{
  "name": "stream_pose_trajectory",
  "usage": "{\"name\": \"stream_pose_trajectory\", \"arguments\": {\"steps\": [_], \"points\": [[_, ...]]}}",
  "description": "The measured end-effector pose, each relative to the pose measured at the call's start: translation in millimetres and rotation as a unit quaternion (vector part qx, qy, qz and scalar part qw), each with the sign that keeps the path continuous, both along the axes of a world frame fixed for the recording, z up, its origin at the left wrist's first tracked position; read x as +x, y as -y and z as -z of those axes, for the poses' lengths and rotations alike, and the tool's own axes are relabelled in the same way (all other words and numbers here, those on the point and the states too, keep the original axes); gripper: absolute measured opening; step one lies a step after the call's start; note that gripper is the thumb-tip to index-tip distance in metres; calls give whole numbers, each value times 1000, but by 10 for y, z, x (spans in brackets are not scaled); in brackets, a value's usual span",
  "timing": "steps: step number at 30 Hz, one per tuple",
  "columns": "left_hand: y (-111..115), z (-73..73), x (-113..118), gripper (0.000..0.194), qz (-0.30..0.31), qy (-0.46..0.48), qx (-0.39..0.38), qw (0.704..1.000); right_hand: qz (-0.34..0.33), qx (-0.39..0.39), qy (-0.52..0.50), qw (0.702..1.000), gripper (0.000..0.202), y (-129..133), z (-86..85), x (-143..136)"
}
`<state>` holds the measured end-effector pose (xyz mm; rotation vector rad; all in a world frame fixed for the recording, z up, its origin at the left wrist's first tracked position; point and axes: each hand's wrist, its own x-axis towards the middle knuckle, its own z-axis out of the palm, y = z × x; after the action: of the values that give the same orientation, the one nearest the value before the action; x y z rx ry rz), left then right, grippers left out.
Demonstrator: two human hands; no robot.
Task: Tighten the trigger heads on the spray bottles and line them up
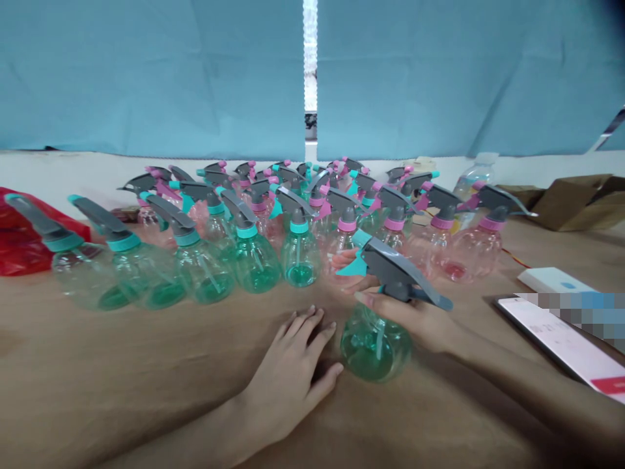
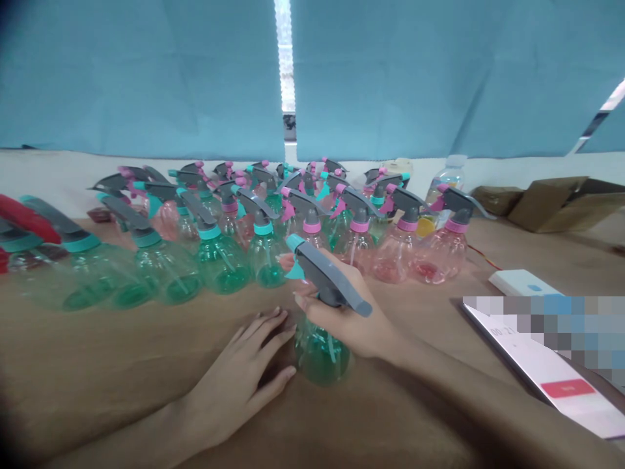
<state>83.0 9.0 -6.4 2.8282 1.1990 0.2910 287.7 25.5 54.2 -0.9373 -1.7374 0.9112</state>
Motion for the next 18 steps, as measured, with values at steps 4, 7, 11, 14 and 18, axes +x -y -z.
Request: {"name": "stream_pose_trajectory", "arguments": {"steps": [4, 7, 11, 14, 18], "points": [[4, 20, -12, 45, 0, 2, 6, 1000, -5, -1, 6, 1000, 43, -11, 19, 5], [2, 24, -15, 45, 2, 4, 11, 1000, -3, -8, 15, 1000, 43, -18, 24, 10], [-4, 19, 0, 46, 2, -3, 9, 1000, 1, -9, 27, 1000, 40, -20, -5, 27], [2, 15, 6, 46, -1, -7, 7, 1000, -21, -23, 20, 999, 34, -20, -35, 47], [5, 16, -1, 46, -2, -5, 9, 1000, -21, -30, 7, 999, 12, -5, -49, 52]]}}
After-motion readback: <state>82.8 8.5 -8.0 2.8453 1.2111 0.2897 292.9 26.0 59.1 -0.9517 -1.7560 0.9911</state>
